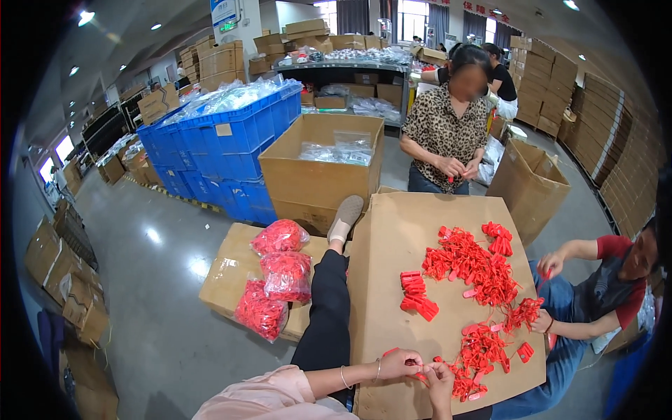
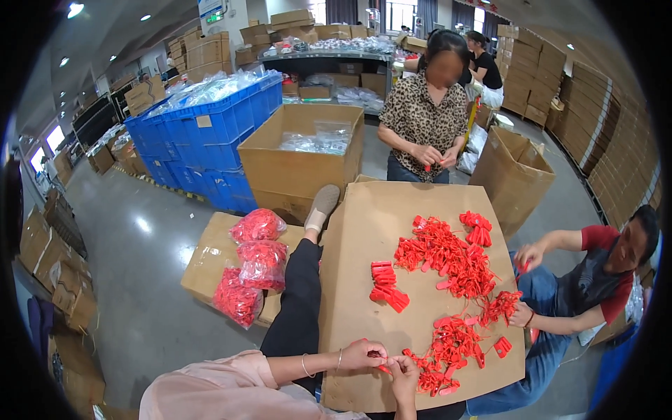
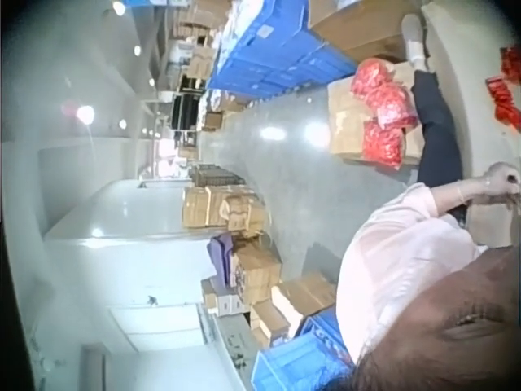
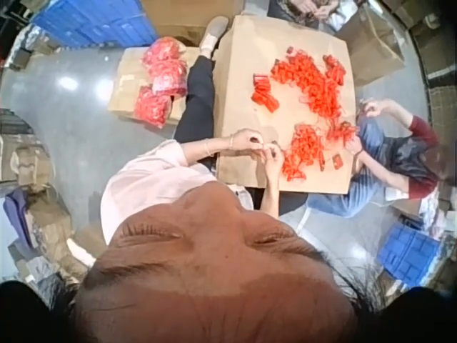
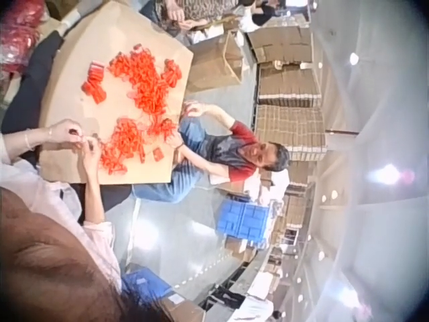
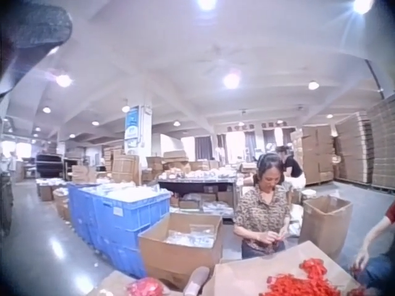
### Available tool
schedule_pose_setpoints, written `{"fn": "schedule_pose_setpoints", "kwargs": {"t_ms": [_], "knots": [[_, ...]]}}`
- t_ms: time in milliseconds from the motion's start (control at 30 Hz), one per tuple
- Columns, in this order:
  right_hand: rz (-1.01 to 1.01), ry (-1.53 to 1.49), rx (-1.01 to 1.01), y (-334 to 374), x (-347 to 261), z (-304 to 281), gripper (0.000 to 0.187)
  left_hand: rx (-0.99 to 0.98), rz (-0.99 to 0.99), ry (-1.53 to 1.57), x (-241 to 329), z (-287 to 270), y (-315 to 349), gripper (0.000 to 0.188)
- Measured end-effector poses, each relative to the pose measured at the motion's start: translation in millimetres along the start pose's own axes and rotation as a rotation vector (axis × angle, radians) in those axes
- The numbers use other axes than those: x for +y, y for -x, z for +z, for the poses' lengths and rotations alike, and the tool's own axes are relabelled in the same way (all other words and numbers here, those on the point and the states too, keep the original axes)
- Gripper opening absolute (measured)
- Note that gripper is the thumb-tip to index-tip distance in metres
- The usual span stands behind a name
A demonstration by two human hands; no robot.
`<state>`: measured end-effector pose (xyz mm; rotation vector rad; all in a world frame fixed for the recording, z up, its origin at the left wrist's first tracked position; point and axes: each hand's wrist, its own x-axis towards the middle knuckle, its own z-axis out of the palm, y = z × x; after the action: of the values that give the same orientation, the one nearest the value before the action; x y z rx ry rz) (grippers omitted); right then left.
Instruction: Tying red plastic tags with strings at a workspace in a warehouse.
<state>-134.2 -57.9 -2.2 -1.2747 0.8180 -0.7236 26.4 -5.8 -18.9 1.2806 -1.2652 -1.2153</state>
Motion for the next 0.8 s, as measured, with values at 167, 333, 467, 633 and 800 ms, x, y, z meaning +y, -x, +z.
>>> {"fn": "schedule_pose_setpoints", "kwargs": {"t_ms": [167,333,467,633,800], "knots": [[0.082,-0.005,-0.006,10,10,0,0.007,0.007,-0.033,0.138,0,-3,9,0.012],[-0.011,0.008,0.021,15,19,-1,0.004,-0.063,-0.053,0.235,-7,9,3,0.011],[-0.414,0.429,0.155,13,15,12,0.007,0.118,-0.106,0.128,-6,14,1,0.01],[-0.114,0.01,0.142,1,-7,25,0.01,0.164,-0.11,0.374,4,-2,-2,0.009],[-0.032,-0.077,0.054,3,-9,9,0.011,0.057,-0.15,0.398,7,2,-4,0.008]]}}
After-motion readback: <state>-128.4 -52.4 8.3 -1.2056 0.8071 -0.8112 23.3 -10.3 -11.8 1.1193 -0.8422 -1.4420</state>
